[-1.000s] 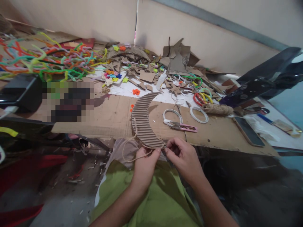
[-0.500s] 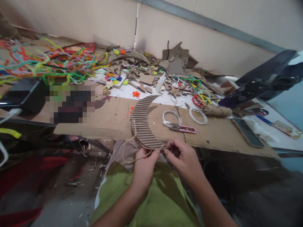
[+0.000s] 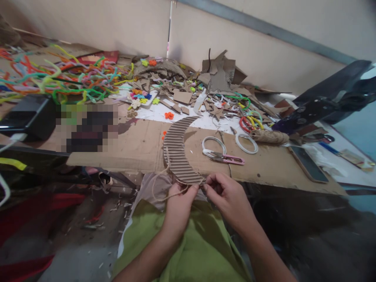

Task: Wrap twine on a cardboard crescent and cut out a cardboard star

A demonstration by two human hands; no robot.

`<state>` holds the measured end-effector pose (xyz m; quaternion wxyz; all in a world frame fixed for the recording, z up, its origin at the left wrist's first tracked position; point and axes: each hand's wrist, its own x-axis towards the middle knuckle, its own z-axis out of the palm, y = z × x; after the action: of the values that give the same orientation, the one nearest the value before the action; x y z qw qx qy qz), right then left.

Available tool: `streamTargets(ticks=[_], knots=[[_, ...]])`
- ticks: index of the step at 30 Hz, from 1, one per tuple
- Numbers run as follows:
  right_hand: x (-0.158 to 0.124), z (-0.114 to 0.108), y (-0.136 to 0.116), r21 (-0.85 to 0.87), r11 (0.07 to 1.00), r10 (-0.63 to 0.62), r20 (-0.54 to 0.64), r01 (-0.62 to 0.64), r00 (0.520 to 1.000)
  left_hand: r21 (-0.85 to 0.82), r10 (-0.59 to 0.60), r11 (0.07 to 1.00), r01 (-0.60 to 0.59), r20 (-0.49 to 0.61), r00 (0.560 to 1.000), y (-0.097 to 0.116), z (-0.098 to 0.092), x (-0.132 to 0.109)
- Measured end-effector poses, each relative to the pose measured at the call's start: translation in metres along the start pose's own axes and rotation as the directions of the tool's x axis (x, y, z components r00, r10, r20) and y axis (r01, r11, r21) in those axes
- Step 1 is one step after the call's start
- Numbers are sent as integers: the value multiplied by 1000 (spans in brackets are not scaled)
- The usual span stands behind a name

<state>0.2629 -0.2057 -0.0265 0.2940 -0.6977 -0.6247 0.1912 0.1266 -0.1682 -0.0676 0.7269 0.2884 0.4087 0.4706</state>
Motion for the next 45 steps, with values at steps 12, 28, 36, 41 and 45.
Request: streamTargets(ticks=[12, 28, 36, 41, 45], knots=[[3, -11, -1, -61, 996, -57, 84, 63, 995, -19, -2, 1000, 2, 4, 1000, -1, -1, 1], [6, -15, 2, -202, 958, -182, 117, 202, 976, -13, 1, 1000, -1, -11, 1000, -3, -3, 3], [7, -11, 5, -211, 950, -212, 100, 229, 972, -24, -32, 999, 31, -28, 999, -4, -3, 6], [7, -8, 5, -213, 951, -204, 111, 224, 973, -19, -17, 1000, 17, -22, 1000, -4, -3, 7], [7, -8, 5, -214, 950, -205, 122, 227, 971, -7, -19, 1000, 19, -24, 1000, -4, -5, 7]])
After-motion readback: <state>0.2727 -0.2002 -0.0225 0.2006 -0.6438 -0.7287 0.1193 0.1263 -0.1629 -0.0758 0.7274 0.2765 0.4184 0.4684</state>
